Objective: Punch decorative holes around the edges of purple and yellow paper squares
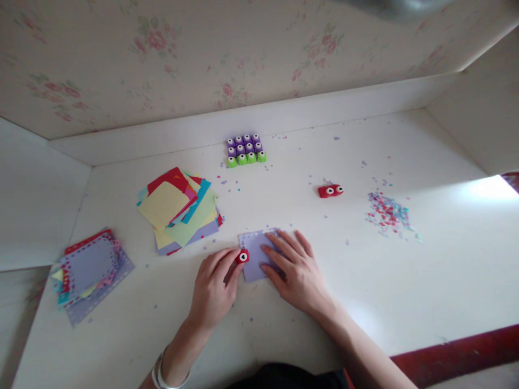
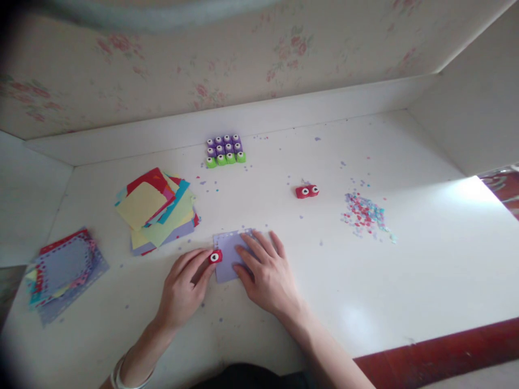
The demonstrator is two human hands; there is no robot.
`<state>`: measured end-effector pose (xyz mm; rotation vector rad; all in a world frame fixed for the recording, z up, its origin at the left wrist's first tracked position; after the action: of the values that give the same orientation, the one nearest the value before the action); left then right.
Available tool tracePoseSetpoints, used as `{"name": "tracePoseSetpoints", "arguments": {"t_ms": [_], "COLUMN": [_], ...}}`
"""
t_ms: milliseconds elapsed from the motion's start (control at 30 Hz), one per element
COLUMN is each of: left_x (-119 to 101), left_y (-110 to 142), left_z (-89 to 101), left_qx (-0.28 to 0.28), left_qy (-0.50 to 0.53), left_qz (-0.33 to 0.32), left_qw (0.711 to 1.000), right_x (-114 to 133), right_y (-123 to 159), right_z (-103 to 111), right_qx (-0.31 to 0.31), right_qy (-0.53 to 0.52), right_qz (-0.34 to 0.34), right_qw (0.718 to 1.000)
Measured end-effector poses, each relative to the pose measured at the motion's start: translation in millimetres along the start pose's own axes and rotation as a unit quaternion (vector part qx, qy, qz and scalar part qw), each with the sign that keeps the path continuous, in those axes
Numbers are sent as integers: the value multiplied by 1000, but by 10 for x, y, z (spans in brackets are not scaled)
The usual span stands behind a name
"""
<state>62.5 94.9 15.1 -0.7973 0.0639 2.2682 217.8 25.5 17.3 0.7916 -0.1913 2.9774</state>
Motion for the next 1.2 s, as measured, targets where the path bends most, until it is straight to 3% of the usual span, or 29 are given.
{"name": "tracePoseSetpoints", "arguments": {"t_ms": [800, 1000, 1200], "left_x": [94, 169, 33], "left_y": [93, 111, 64], "left_z": [31, 148, 300], "left_qx": [-5, -21, -51], "left_qy": [25, -8, -23], "left_qz": [17, 57, 62], "left_qw": [1000, 998, 997], "right_x": [-25, -51, -254], "right_y": [-4, 28, 34], "right_z": [0, -5, 43], "right_qx": [6, -12, -98], "right_qy": [-8, -14, -11], "right_qz": [-8, -6, -121], "right_qw": [1000, 1000, 988]}}
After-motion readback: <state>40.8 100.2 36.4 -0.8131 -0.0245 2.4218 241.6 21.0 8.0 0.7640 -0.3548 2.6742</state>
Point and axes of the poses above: each hand's wrist, its own y-axis away from the middle knuckle, its own z-axis out of the back of the hand, x = y × z, the point moved 9 cm from there along -y, towards the middle knuckle, and after that the axes turned 2 degrees about x, right-handed, at the moved point
